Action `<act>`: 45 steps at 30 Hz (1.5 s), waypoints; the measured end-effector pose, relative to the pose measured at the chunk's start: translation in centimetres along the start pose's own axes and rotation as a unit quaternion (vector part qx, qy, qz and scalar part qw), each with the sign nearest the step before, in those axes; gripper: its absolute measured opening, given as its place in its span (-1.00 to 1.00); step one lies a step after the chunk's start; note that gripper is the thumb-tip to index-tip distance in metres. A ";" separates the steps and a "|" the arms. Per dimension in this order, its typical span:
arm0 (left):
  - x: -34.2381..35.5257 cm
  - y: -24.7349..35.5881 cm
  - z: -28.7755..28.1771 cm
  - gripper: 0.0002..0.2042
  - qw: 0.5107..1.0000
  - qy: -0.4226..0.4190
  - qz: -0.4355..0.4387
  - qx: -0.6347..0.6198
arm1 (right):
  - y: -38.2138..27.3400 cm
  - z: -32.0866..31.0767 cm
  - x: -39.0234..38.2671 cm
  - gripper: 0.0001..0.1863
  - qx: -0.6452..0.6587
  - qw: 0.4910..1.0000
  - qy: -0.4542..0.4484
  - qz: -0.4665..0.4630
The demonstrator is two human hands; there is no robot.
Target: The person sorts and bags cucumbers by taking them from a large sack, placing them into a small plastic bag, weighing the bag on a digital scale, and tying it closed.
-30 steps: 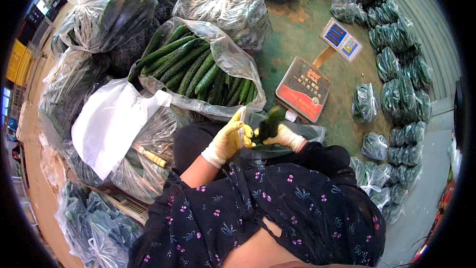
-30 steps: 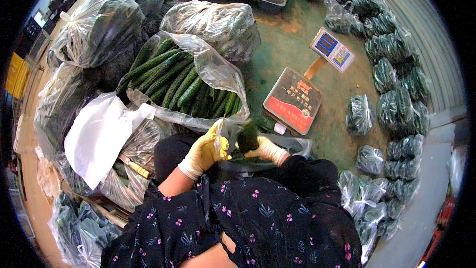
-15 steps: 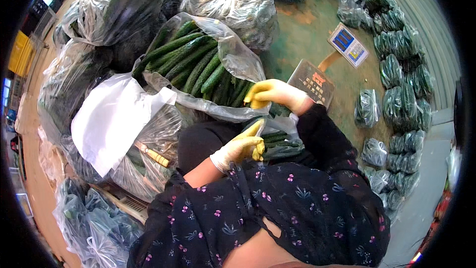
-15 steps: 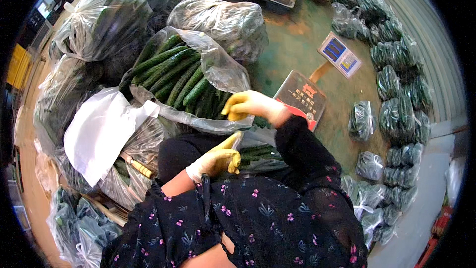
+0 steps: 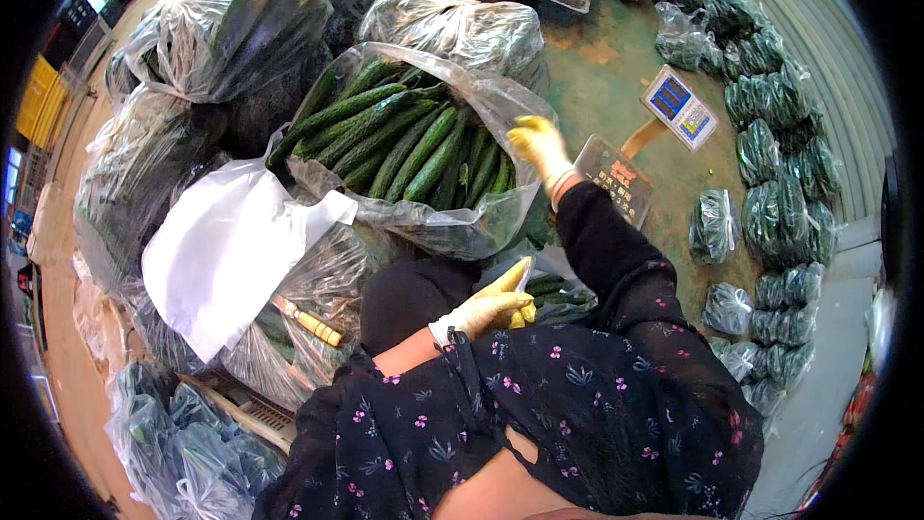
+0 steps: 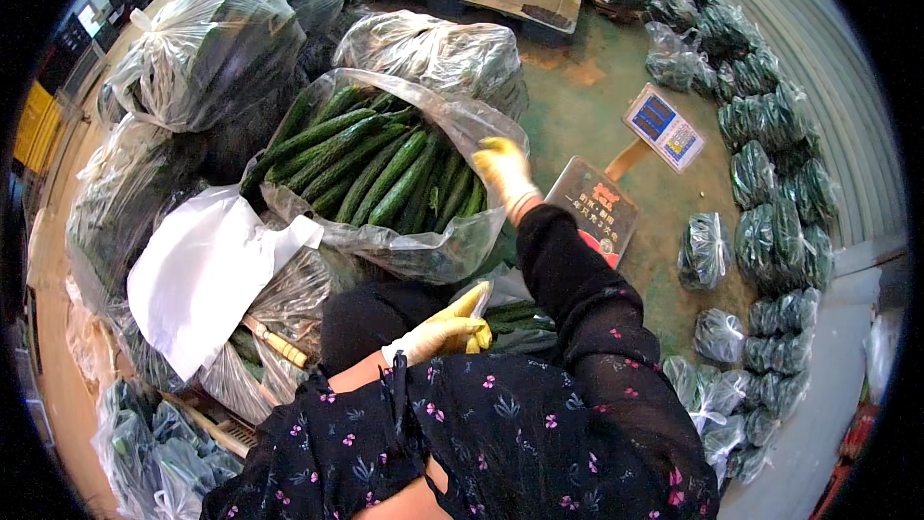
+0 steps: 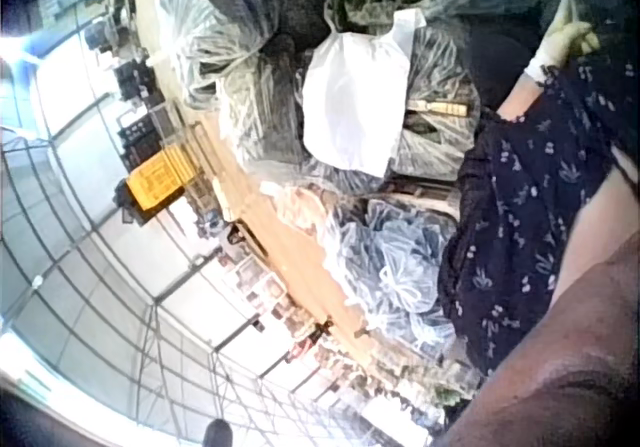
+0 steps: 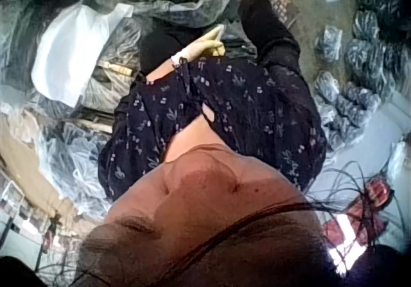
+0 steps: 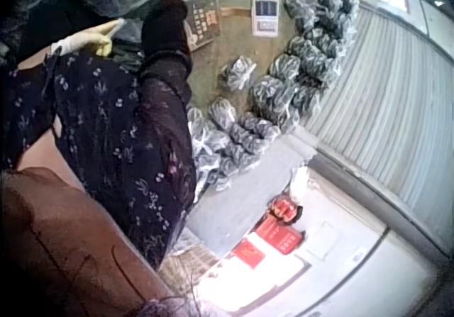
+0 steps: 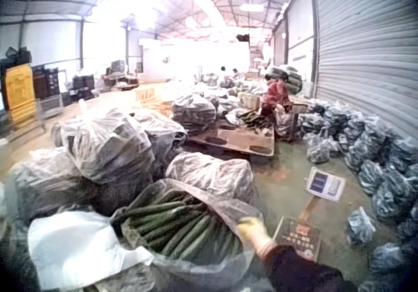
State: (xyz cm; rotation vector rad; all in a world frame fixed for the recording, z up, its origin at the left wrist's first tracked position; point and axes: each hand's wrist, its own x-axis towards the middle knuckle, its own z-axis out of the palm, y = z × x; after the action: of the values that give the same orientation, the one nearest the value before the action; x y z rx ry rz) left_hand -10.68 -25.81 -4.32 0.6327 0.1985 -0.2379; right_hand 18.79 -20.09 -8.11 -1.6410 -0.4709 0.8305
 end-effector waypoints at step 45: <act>0.8 -1.1 -0.5 -0.29 0.999 0.025 -0.006 -0.048 | 3.6 9.0 -3.7 -0.33 0.154 0.953 -0.206 0.163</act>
State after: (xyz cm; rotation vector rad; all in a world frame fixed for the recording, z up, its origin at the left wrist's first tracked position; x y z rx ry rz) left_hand -10.28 -26.45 -5.56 0.5424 0.2601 -0.2221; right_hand 9.23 -17.46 -11.19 -1.2694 -0.3359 1.4344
